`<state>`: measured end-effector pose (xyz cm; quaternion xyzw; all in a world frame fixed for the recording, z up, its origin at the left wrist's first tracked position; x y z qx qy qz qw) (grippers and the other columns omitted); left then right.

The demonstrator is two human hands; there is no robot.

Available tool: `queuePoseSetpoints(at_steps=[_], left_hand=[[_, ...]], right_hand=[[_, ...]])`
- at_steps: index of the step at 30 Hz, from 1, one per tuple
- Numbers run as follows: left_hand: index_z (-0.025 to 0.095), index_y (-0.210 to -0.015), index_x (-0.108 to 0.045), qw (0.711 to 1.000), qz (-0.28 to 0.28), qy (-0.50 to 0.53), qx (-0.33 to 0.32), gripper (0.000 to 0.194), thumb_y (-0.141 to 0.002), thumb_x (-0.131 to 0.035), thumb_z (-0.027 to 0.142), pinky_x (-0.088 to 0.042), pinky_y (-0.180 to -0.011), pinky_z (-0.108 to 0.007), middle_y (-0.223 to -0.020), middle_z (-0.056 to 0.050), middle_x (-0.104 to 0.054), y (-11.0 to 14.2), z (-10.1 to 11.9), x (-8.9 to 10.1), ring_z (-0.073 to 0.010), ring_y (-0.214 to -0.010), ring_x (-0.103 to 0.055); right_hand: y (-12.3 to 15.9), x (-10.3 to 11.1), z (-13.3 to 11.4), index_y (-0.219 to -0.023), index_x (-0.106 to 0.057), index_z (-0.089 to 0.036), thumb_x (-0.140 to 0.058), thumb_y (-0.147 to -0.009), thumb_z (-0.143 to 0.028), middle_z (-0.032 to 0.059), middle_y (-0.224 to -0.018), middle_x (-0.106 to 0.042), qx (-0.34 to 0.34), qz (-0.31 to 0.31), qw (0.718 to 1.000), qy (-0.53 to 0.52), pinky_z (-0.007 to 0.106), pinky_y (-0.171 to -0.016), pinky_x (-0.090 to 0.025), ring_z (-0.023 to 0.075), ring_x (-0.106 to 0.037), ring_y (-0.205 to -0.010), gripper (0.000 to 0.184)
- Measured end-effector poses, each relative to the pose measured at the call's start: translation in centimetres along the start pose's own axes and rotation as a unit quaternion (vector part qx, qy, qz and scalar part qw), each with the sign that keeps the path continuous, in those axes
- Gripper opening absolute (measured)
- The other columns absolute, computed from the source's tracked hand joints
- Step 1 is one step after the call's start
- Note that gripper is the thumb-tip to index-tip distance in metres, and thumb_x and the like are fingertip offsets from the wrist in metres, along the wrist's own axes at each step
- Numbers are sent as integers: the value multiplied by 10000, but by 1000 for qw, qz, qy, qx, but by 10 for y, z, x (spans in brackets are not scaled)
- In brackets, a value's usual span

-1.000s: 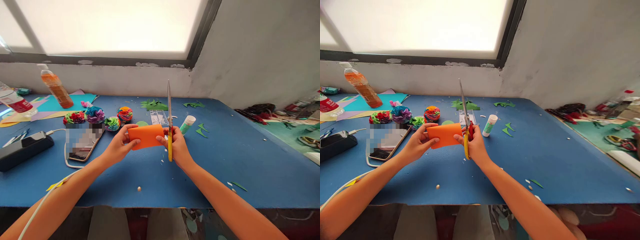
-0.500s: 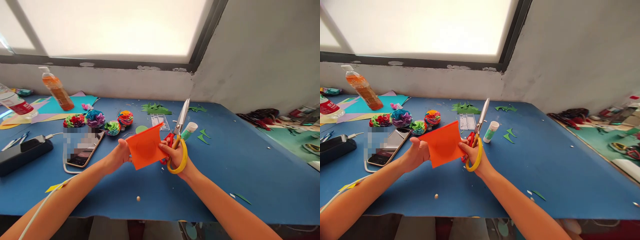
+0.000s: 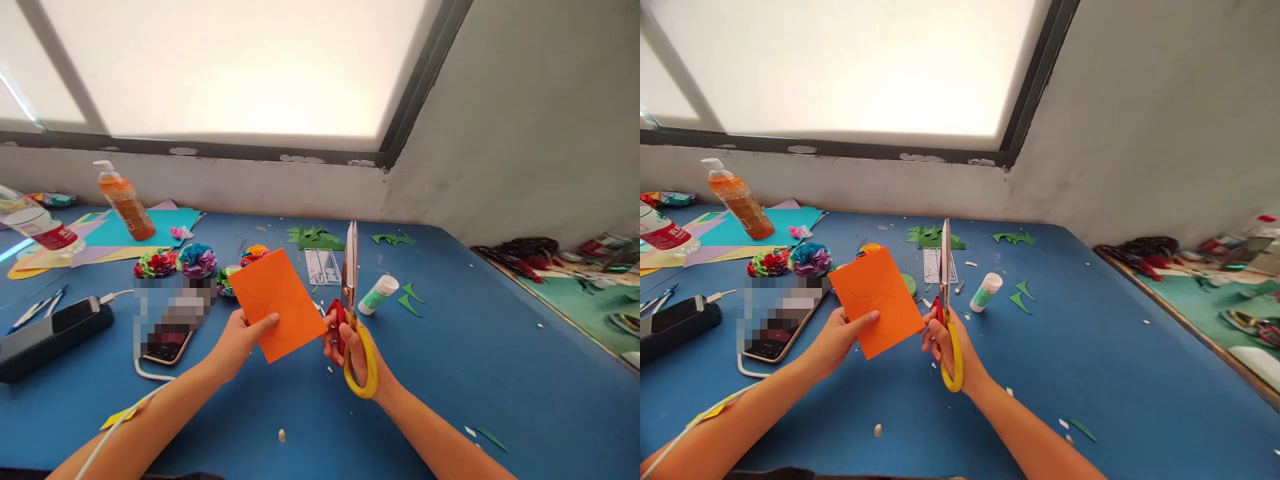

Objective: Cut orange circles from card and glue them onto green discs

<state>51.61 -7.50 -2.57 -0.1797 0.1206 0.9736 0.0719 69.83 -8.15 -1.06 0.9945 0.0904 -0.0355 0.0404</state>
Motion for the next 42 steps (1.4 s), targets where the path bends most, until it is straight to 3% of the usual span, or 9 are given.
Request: queuePoseSetpoints(at_steps=[3,8,11,14,21,25,32,37,42], left_hand=[[141,-962,-678,993,70,39,-90,392,-679,-774,394,-546,-827,-330,-1088,-112,-702,3,17,10,-259,-1013,-654],[176,-1041,-648,943,183,73,-268,485,-635,-794,398,-535,-891,-327,-1076,-75,-707,22,49,22,-246,-1094,-616],[185,-1038,-646,920,225,47,-318,454,-660,-772,403,-527,-908,-316,-1097,-69,-695,30,54,26,-232,-1104,-607],[176,-990,-654,907,241,16,-346,401,-676,-761,401,-519,-917,-319,-1083,-71,-692,32,51,28,-222,-1067,-622],[153,-866,-667,897,260,-88,-347,390,-625,-780,439,-527,-892,-323,-927,-68,-700,36,39,27,-232,-1011,-628],[162,-925,-656,895,259,-96,-351,432,-605,-797,417,-490,-956,-349,-1009,-66,-677,33,40,24,-226,-1020,-612],[183,-949,-633,889,263,-105,-360,440,-609,-789,413,-494,-944,-363,-1059,-67,-648,37,45,24,-237,-1027,-594],[190,-850,-659,910,227,-195,-287,404,-540,-823,391,-546,-793,-341,-934,-44,-679,39,43,19,-262,-947,-622],[201,-878,-678,948,161,-125,-244,441,-506,-846,368,-571,-731,-363,-935,-51,-690,30,43,18,-289,-940,-629]], right_hand=[[3,0,-5,-876,-478,-226,-526,-595,-842,-7,-760,-483,36,-52,998,5,231,-431,-285,87,-360,-508,680],[10,-3,1,-954,-563,-235,-591,-403,-886,1,-788,-465,33,-121,991,38,246,-492,-309,112,-376,-591,854],[16,-6,6,-992,-572,-247,-701,-297,-814,15,-871,-477,-3,-113,992,58,245,-500,-317,118,-394,-626,907],[21,-11,10,-1030,-555,-251,-771,-305,-739,21,-918,-492,-27,-109,989,100,243,-494,-328,112,-388,-612,901],[16,-15,21,-912,-563,-229,-735,-475,-727,5,-797,-519,44,-141,965,215,239,-481,-327,137,-421,-616,684],[8,-13,26,-804,-539,-227,-588,-673,-732,-5,-717,-499,73,-98,967,224,242,-488,-314,137,-406,-593,524],[12,-16,23,-696,-490,-225,-673,-627,-654,-41,-614,-446,108,-97,956,254,247,-492,-309,122,-358,-544,471],[10,-6,25,-859,-572,-245,-638,-671,-627,-10,-716,-515,84,-64,969,224,264,-514,-363,153,-433,-597,431],[4,-2,23,-682,-518,-229,-553,-755,-602,-25,-596,-465,78,-77,968,224,266,-521,-358,143,-408,-565,382]])
Point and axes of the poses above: each hand's wrist, its own y-axis away from the middle knuckle, its own x-axis out of the back of the hand, z = x × y, the point moved 5 cm from there along -y, towards the middle knuckle
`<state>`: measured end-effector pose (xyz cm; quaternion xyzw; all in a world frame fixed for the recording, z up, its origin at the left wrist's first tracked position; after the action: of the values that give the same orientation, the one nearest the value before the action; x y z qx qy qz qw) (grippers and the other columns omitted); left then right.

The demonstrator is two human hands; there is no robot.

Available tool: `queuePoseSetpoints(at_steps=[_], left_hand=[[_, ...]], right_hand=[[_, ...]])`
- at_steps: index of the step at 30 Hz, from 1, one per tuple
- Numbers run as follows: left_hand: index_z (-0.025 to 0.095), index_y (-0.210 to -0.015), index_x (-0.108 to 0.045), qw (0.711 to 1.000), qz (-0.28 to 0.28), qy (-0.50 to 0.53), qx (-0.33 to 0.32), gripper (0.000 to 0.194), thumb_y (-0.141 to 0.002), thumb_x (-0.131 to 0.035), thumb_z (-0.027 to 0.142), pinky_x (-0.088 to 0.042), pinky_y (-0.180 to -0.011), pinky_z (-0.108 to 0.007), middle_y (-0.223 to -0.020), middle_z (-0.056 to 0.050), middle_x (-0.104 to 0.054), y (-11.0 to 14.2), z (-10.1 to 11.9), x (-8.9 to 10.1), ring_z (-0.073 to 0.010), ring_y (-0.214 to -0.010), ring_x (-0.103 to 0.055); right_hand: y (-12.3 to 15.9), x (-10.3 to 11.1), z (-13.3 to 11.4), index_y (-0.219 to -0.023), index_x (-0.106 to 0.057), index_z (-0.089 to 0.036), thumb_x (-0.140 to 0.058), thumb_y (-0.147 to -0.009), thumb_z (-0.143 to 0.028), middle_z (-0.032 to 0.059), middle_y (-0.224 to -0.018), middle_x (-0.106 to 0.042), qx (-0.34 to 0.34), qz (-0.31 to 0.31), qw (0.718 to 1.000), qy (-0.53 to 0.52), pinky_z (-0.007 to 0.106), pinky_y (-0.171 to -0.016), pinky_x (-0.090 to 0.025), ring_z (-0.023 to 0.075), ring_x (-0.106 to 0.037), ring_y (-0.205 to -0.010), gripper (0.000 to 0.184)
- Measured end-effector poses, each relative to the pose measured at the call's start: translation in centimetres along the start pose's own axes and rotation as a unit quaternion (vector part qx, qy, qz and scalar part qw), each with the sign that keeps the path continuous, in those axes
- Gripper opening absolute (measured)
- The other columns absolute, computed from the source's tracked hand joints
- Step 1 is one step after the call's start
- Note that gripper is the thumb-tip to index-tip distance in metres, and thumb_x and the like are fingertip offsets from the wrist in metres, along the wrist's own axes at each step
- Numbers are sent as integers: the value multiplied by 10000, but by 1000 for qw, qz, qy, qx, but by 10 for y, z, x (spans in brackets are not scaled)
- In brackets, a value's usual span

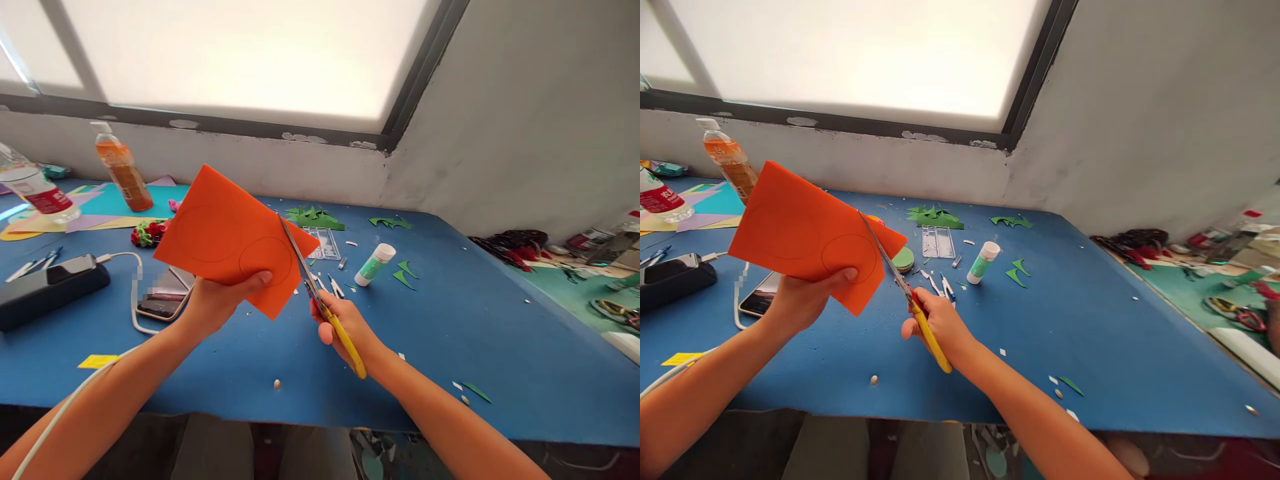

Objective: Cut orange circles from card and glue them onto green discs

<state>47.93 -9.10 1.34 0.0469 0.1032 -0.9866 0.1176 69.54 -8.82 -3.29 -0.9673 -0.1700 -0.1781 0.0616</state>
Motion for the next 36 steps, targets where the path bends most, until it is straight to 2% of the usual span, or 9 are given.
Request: queuePoseSetpoints(at_steps=[4,7,13,19,22,25,28,33,36], left_hand=[[220,-929,-676,995,-76,69,19,427,-535,-840,238,-582,-762,-401,-983,-51,-697,-7,7,-2,-306,-971,-633],[208,-958,-674,991,-113,64,32,415,-575,-830,233,-577,-802,-423,-1030,-78,-696,-11,13,2,-318,-998,-634],[190,-992,-680,984,-171,16,41,438,-586,-825,273,-589,-735,-367,-1018,-91,-708,-16,17,6,-302,-954,-661],[164,-893,-717,989,-142,38,33,291,-656,-769,326,-583,-742,-346,-965,-80,-724,-17,15,5,-280,-928,-665],[159,-729,-718,994,-101,-18,-23,163,-693,-728,317,-554,-629,-282,-798,-49,-715,-15,15,6,-221,-778,-656],[151,-550,-651,984,-111,-111,-85,196,-683,-720,278,-467,-485,-222,-603,-8,-640,-7,19,2,-151,-592,-580],[153,-593,-669,974,-139,-134,-120,154,-692,-704,265,-455,-485,-207,-617,4,-641,2,24,-4,-135,-585,-568],[152,-588,-658,978,-129,-121,-108,197,-716,-686,299,-455,-492,-210,-622,-6,-627,2,25,-1,-139,-600,-563],[155,-592,-646,984,-96,-98,-111,218,-724,-680,325,-457,-507,-217,-630,-6,-613,-1,24,3,-141,-619,-549]], right_hand=[[2,6,-2,-779,-570,-242,-677,-670,-523,-28,-635,-505,-12,-3,1000,8,257,-495,-348,149,-463,-563,319],[4,9,-6,-832,-581,-262,-712,-643,-492,-28,-676,-521,-11,2,999,32,254,-500,-349,158,-483,-592,325],[0,0,-11,-629,-473,-224,-692,-658,-540,-47,-564,-407,27,11,997,72,242,-463,-279,122,-363,-532,386],[-1,-4,0,-723,-492,-218,-610,-712,-614,-32,-634,-449,22,-7,996,81,243,-490,-318,124,-391,-558,413],[1,-4,0,-874,-526,-219,-550,-729,-680,-7,-734,-507,6,-6,997,82,251,-517,-358,136,-422,-598,483],[5,-5,-5,-1008,-516,-225,-520,-656,-796,21,-853,-522,19,7,998,58,263,-542,-389,146,-445,-642,671],[5,-6,-8,-916,-506,-221,-533,-526,-875,1,-782,-489,35,1,999,29,258,-501,-366,131,-397,-593,761],[1,-2,0,-681,-434,-215,-458,-724,-781,-17,-626,-434,6,22,999,44,249,-468,-325,127,-379,-556,569],[3,-4,-4,-738,-469,-216,-462,-636,-854,-15,-643,-461,18,1,999,45,255,-466,-336,130,-402,-547,646]])
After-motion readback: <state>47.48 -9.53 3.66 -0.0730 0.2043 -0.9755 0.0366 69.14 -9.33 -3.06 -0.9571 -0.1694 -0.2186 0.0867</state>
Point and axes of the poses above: each hand's wrist, its own y-axis away from the middle knuckle, its own x-axis out of the back of the hand, z = x × y, the point moved 5 cm from there along -y, towards the middle knuckle
